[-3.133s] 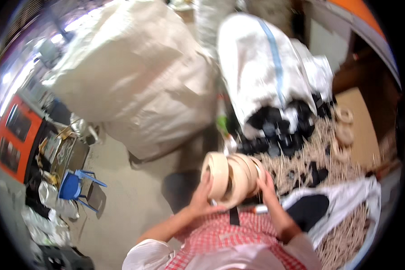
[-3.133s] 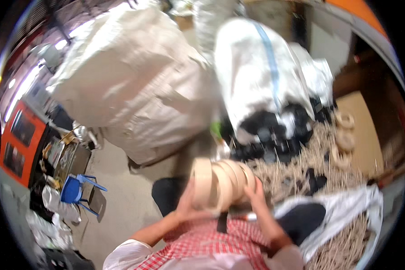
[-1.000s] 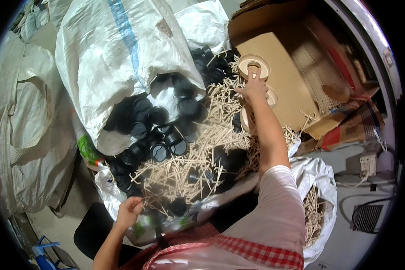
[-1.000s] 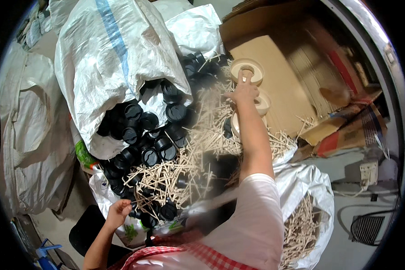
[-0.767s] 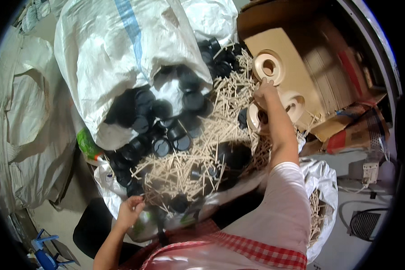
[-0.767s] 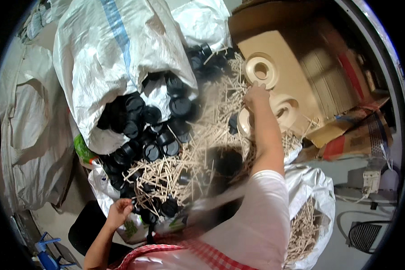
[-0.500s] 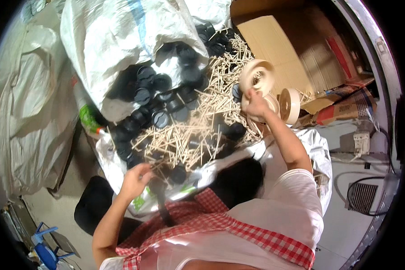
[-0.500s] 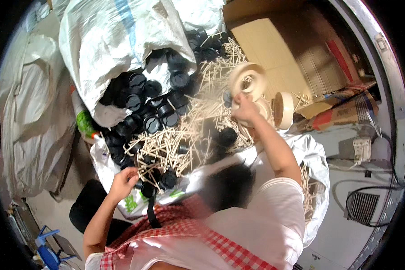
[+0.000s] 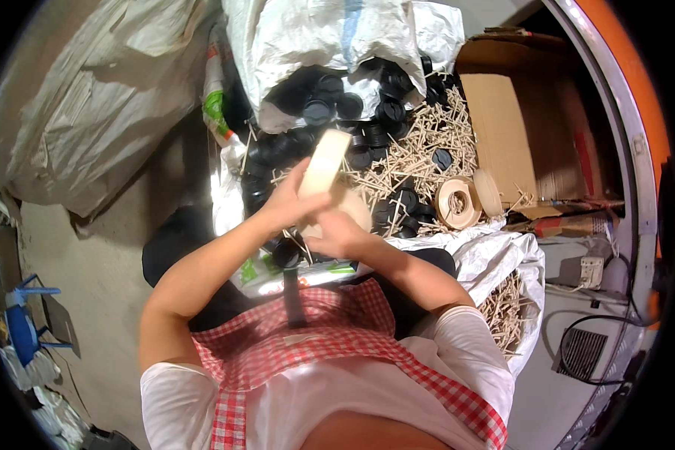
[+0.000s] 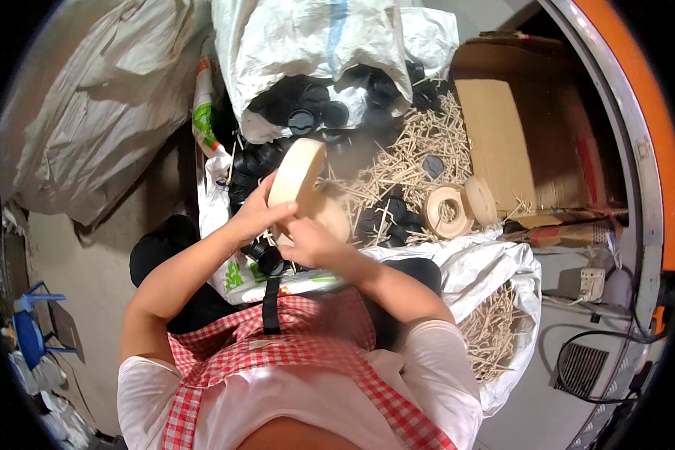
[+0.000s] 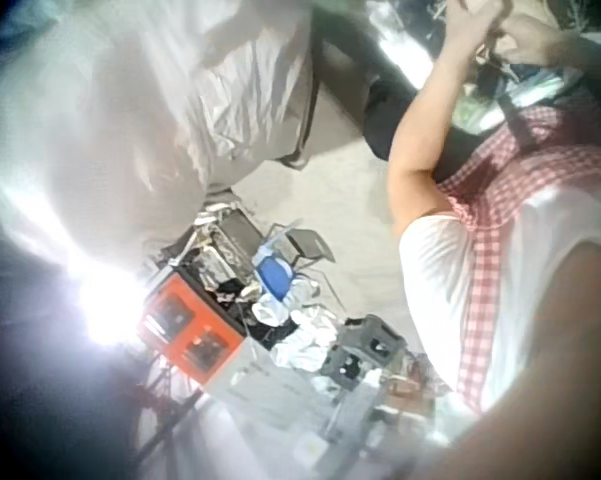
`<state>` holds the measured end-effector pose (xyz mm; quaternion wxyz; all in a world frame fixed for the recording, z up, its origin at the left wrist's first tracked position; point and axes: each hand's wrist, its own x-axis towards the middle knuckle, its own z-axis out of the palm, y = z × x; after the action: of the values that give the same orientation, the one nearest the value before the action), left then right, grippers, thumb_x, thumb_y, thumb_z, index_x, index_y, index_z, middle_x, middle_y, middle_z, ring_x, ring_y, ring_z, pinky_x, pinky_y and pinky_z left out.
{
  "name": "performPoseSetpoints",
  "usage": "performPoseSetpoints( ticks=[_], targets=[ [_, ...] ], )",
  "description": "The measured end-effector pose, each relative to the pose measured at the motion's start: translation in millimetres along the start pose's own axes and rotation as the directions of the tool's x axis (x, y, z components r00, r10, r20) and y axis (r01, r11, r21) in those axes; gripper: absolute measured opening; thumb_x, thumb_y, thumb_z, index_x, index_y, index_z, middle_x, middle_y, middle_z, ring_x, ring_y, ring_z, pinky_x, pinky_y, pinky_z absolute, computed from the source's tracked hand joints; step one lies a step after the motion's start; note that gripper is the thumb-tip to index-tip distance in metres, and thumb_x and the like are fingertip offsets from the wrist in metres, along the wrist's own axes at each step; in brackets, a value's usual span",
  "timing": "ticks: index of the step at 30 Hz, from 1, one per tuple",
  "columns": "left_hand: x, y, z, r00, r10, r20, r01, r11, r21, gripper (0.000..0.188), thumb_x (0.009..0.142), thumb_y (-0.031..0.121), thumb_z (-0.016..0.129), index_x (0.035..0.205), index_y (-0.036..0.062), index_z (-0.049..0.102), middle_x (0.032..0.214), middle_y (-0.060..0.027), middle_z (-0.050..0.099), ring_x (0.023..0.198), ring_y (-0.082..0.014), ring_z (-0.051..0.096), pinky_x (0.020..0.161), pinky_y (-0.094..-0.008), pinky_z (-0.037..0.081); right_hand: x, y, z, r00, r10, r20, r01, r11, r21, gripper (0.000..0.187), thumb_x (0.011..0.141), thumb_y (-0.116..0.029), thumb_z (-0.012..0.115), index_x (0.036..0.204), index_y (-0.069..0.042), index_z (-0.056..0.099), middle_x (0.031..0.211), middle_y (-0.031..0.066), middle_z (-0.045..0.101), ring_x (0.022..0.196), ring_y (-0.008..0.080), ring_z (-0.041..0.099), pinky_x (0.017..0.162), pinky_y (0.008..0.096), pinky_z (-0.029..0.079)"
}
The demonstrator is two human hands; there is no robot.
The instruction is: The person sorts plastic rings and black plastic components by hand into different bags and boxes, then uses a wooden pole to stir items in a water tank.
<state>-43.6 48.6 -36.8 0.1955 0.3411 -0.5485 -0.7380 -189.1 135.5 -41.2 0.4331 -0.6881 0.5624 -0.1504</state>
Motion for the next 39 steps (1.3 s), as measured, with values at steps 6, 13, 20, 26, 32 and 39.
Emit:
performPoseSetpoints(
  ticks=[6, 13, 20, 26, 32, 39],
  targets=[
    [11, 21, -42, 0.904, 0.062, -0.422, -0.095, 0.994, -0.058, 0.041, 0.078, 0.025, 0.068, 0.108, -0.0012, 0.056, 0.095, -0.0070, 0.062, 0.083, -0.0126, 0.058, 0.074, -0.0267, 0.047, 47, 35, -37, 0.891, 0.413, -0.187, -0.227, 0.764, 0.604, 0.033, 0.087, -0.019, 0.059, 0.115, -0.005, 0.052, 0.098, 0.0039, 0.059, 0.087, 0.0112, 0.056, 0.077, 0.0250, 0.047],
    [2, 65, -79, 0.859, 0.197, -0.472, -0.279, 0.954, -0.108, 0.045, 0.081, 0.029, 0.066, 0.113, -0.0002, 0.055, 0.098, -0.0055, 0.060, 0.087, -0.0111, 0.056, 0.078, -0.0261, 0.045, 180, 112, -10, 0.679, 0.045, -0.732, -0.292, 0.932, -0.213, 0.056, 0.073, -0.027, 0.071, 0.115, 0.004, 0.050, 0.107, 0.0196, 0.058, 0.095, 0.0280, 0.057, 0.087, 0.0334, 0.043],
    [3, 56, -83, 0.796, 0.297, -0.528, -0.407, 0.908, -0.102, 0.058, 0.074, 0.026, 0.072, 0.122, 0.0018, 0.049, 0.107, -0.0065, 0.058, 0.093, -0.0133, 0.055, 0.081, -0.0272, 0.044, 140, 82, -16, 0.692, 0.318, -0.648, -0.401, 0.916, 0.021, 0.039, 0.075, -0.035, 0.068, 0.089, 0.000, 0.061, 0.083, 0.0133, 0.063, 0.076, 0.0238, 0.060, 0.073, 0.0339, 0.047],
    [-7, 43, -60, 0.939, 0.129, -0.319, -0.201, 0.958, -0.202, 0.052, 0.074, 0.020, 0.071, 0.117, 0.0008, 0.050, 0.101, -0.0064, 0.059, 0.089, -0.0135, 0.056, 0.078, -0.0284, 0.046, 66, 43, -37, 0.596, 0.129, -0.792, -0.216, 0.976, -0.004, 0.036, 0.084, -0.014, 0.049, 0.116, 0.002, 0.047, 0.104, 0.0231, 0.060, 0.095, 0.0360, 0.058, 0.084, 0.0404, 0.045],
    [-18, 26, -29, 0.999, 0.010, 0.035, 0.013, 0.804, -0.594, 0.047, 0.076, 0.015, 0.066, 0.119, 0.0050, 0.050, 0.106, -0.0055, 0.057, 0.095, -0.0145, 0.055, 0.078, -0.0288, 0.047, 64, -4, -10, 0.629, -0.083, -0.773, -0.110, 0.975, -0.195, 0.027, 0.091, -0.014, 0.044, 0.114, -0.002, 0.052, 0.095, 0.0128, 0.063, 0.083, 0.0246, 0.061, 0.073, 0.0321, 0.047],
    [-29, 30, -30, 0.925, 0.367, -0.097, -0.362, 0.930, 0.067, 0.052, 0.075, 0.015, 0.067, 0.122, 0.0041, 0.048, 0.103, -0.0039, 0.059, 0.090, -0.0159, 0.058, 0.079, -0.0292, 0.047, 52, -50, -28, 0.877, 0.316, -0.362, -0.018, 0.775, 0.632, 0.047, 0.088, -0.023, 0.054, 0.126, 0.001, 0.042, 0.111, 0.0121, 0.057, 0.103, 0.0205, 0.054, 0.087, 0.0331, 0.045]
  ],
)
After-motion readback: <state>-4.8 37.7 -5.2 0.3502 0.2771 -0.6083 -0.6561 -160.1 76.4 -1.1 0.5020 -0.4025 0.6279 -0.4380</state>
